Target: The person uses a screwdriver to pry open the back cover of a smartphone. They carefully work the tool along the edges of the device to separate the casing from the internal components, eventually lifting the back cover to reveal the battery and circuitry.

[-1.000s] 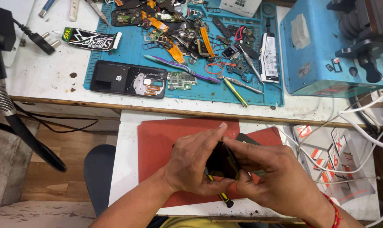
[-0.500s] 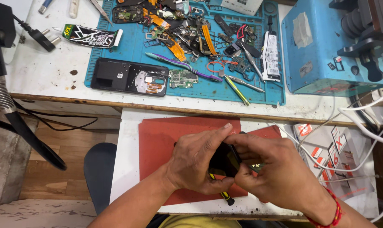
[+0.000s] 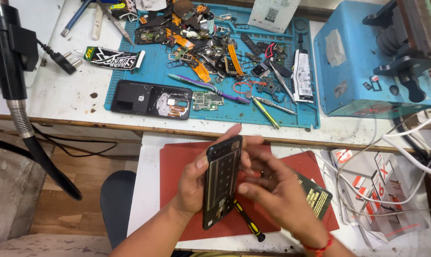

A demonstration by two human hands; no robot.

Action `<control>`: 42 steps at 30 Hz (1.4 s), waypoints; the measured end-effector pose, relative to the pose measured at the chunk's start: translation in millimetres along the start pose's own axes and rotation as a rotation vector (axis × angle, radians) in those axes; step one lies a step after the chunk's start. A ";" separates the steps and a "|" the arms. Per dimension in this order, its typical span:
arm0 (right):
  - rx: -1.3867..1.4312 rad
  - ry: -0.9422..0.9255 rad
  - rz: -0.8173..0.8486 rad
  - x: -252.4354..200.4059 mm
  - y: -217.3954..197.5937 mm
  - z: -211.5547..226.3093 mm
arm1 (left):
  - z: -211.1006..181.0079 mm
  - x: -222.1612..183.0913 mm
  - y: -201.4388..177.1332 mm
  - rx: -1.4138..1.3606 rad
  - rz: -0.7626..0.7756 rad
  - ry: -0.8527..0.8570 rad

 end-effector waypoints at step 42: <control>-0.766 -0.541 0.035 -26.1 -3.3 40.3 | 11.2 -37.3 -40.6 0.391 -0.646 0.337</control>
Point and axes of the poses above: each hand's wrist, its own x-axis towards the middle knuckle, its own y-axis out of the palm, z = x × y, the point moved 7 cm from there along x, towards the middle knuckle, and after that the axes turned 3 degrees about z, right-handed, at the moved point
